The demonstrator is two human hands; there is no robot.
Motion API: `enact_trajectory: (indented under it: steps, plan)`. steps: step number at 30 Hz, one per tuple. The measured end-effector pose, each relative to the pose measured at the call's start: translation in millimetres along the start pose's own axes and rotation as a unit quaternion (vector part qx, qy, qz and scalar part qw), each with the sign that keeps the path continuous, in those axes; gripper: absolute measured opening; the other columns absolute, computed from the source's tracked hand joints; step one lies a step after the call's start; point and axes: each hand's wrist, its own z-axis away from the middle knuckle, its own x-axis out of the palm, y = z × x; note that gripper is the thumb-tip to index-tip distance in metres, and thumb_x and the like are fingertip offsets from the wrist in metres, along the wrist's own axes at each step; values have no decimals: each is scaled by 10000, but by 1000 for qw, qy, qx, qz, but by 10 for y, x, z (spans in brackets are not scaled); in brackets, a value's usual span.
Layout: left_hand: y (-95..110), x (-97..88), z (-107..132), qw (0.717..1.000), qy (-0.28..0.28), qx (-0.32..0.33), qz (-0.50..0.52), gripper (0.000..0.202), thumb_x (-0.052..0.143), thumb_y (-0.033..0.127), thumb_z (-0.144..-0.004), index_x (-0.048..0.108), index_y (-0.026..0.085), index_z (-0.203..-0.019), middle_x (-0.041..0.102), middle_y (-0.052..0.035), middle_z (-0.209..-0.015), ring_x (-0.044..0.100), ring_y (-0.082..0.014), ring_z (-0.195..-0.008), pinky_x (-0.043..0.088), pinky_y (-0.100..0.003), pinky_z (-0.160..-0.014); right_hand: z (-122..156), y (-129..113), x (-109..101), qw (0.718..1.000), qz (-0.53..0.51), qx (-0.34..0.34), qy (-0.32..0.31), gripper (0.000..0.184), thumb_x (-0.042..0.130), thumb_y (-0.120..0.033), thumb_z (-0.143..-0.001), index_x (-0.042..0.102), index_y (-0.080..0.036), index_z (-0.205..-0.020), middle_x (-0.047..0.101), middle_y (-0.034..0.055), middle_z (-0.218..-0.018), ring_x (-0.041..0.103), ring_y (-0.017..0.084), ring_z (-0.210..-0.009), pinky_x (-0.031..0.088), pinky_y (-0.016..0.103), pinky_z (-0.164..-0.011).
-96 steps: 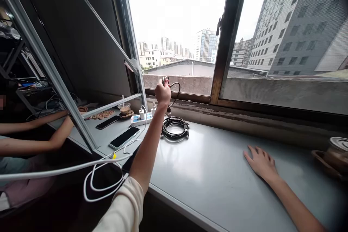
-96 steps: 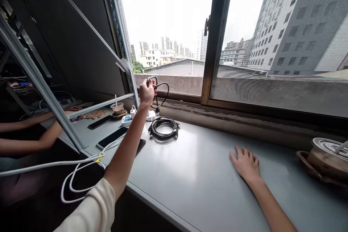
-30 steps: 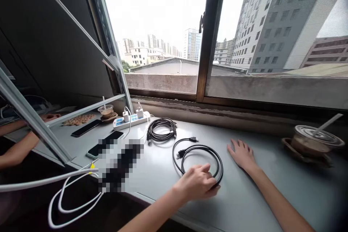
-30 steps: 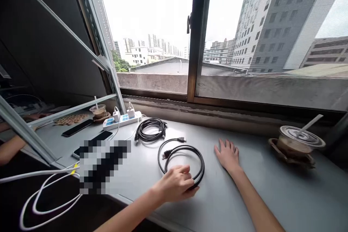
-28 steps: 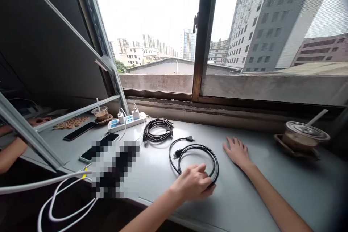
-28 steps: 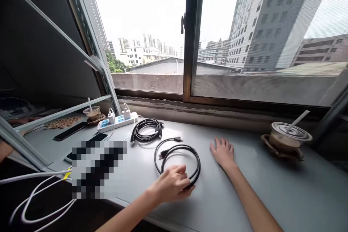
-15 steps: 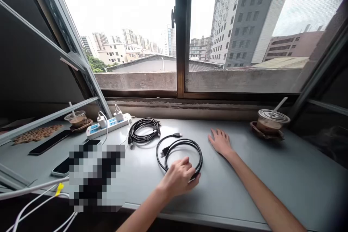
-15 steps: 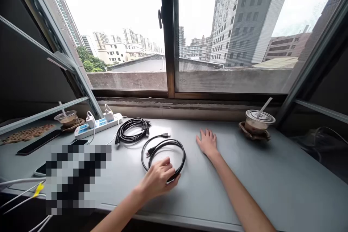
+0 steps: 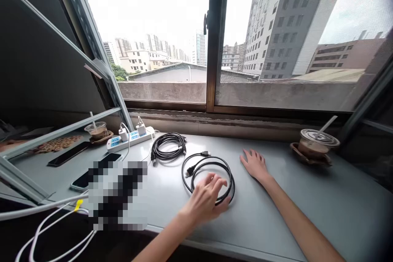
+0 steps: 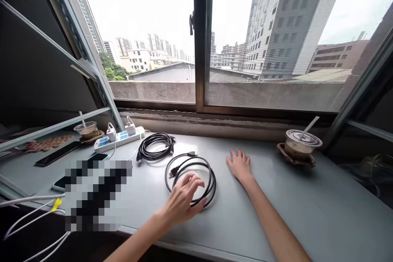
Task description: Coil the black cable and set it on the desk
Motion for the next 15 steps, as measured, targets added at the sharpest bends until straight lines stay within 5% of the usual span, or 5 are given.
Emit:
enact_trajectory:
  steps: [4,10,15]
  plan:
    - [-4,-14,-2,990,-113,-84,23,498,629,424,-724,449,187,-1123,515,-72,-1100,456,-238,-1010,436,-377,-861,16,-2,-10,1000,0,1,-5,488,311,-371,-932,399,-177,-1370,357,137,-1393,275,268,-1310,216,408,-1061]
    - [-34,-37,-60,974,-189,-119,-29,130,517,295,-757,502,171,-720,550,-35,-821,516,-191,-823,414,-315,-750,19,0,-16,1000,-15,1,-9,497,320,-371,-926,395,-169,-1374,346,144,-1400,263,277,-1315,203,414,-1064]
    - [-93,-96,-136,977,-144,-160,-9,167,454,275,-810,444,180,-673,528,-3,-692,497,-146,-653,335,-260,-580,36,-20,-46,999,-53,4,0,501,349,-344,-906,419,-134,-1355,354,166,-1392,259,292,-1316,199,432,-1058]
